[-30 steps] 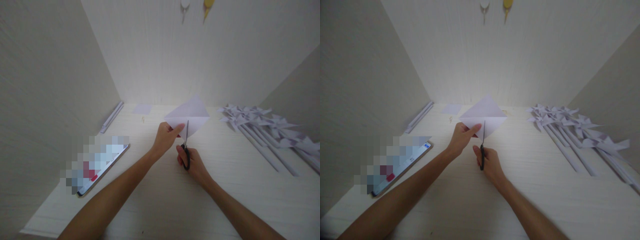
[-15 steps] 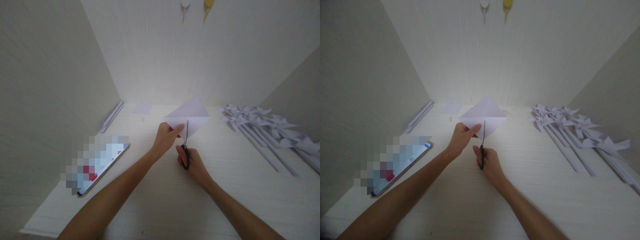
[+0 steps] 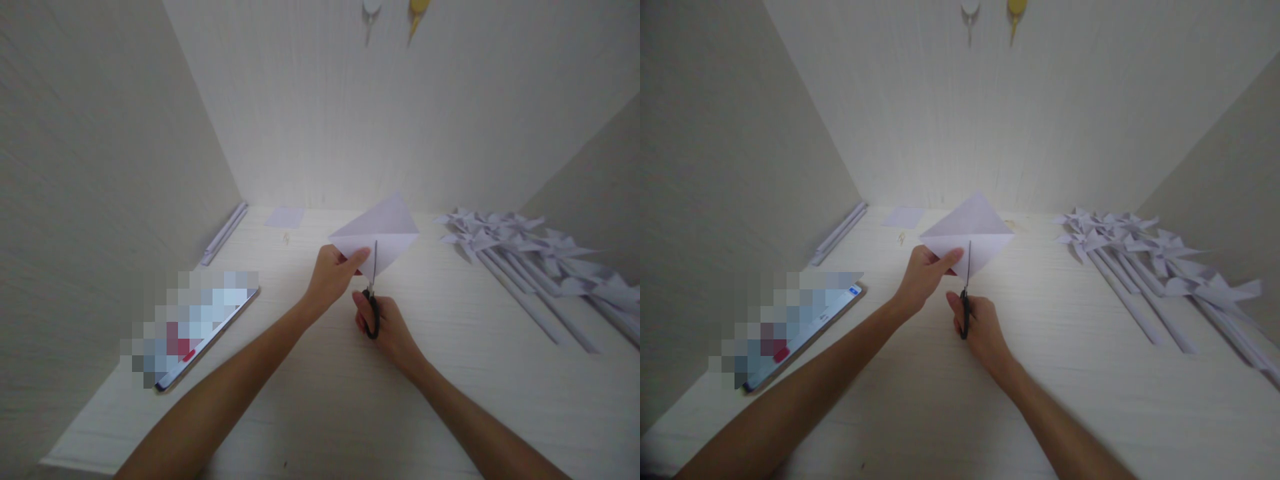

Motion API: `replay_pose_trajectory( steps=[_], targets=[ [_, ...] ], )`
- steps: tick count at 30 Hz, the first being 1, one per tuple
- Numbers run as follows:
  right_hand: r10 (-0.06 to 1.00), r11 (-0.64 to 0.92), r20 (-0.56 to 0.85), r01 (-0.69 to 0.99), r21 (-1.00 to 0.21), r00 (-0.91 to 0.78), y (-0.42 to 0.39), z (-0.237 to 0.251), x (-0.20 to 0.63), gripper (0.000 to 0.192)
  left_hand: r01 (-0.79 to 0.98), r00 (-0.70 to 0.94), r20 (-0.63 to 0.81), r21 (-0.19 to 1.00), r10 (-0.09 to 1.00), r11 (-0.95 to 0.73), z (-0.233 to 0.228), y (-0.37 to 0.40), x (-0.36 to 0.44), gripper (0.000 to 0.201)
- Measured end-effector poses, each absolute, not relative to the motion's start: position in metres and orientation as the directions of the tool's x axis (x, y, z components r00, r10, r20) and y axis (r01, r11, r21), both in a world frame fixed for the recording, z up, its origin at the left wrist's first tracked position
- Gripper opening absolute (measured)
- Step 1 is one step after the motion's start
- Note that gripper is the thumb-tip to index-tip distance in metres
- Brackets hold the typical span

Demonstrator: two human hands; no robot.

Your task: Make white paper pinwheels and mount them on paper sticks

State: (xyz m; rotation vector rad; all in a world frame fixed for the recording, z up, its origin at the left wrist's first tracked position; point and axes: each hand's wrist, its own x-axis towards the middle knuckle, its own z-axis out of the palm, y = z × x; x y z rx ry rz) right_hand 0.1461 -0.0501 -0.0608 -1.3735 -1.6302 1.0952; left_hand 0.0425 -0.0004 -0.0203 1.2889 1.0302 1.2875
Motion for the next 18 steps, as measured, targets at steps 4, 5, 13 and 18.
replay_pose_trajectory(
  steps=[4, 5, 13, 18],
  targets=[
    [0.987, 0.058, 0.000, 0.365, -0.929, -0.158, -0.0503, -0.0598, 0.1464, 0.053, -0.078, 0.070, 0.136, 0.988, 0.988, -0.131, -0.0200, -0.0002, 0.0428, 0.023],
    [0.988, 0.054, -0.005, 0.364, -0.930, -0.157, -0.0504, -0.0594, 0.1463, 0.052, -0.077, 0.072, 0.137, 0.988, 0.988, -0.131, -0.0199, -0.0002, 0.0427, 0.023],
    [0.988, 0.049, -0.012, 0.383, -0.923, -0.154, -0.0495, -0.0600, 0.1459, 0.051, -0.069, 0.068, 0.155, 0.986, 0.986, -0.150, -0.0211, 0.0001, 0.0427, 0.025],
    [0.988, 0.053, -0.008, 0.390, -0.919, -0.155, -0.0493, -0.0611, 0.1460, 0.052, -0.090, 0.072, 0.144, 0.986, 0.987, -0.137, -0.0222, 0.0010, 0.0426, 0.024]
  ],
)
